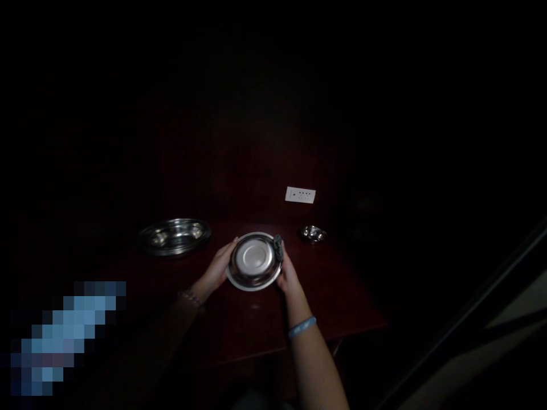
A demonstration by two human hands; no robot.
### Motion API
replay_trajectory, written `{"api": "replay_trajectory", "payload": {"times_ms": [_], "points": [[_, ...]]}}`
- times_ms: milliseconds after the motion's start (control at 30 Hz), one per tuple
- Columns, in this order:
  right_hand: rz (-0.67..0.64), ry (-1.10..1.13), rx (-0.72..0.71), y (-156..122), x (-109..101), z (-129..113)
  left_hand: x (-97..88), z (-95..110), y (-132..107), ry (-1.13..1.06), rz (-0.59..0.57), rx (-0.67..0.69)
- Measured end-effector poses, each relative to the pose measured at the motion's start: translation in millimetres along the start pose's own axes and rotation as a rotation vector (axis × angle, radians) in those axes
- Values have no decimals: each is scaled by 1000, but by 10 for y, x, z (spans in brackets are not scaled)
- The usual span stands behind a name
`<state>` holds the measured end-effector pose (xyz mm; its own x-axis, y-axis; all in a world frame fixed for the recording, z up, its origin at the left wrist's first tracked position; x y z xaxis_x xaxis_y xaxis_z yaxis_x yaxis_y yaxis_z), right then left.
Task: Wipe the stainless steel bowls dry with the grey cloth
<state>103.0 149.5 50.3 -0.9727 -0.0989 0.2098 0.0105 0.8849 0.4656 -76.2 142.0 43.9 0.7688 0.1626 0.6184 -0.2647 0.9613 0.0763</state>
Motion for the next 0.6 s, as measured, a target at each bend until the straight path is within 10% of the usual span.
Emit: {"api": "replay_trajectory", "payload": {"times_ms": [300,600], "points": [[204,557,278,44,-151,98,160,-84,-127,-13,-129,-280],[-86,688,506,-102,190,21,140,-153,-153,46,-62,-167]]}}
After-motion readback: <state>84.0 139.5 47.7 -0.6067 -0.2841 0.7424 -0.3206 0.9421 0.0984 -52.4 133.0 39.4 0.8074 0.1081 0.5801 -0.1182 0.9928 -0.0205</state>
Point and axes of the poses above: each hand's wrist, its own y-axis towards the middle knuckle, its own x-axis out of the palm, z = x × y, the point moved 5 cm from there along y, towards the middle knuckle, and after that the axes turned 5 degrees about z, right-handed, at the moved point
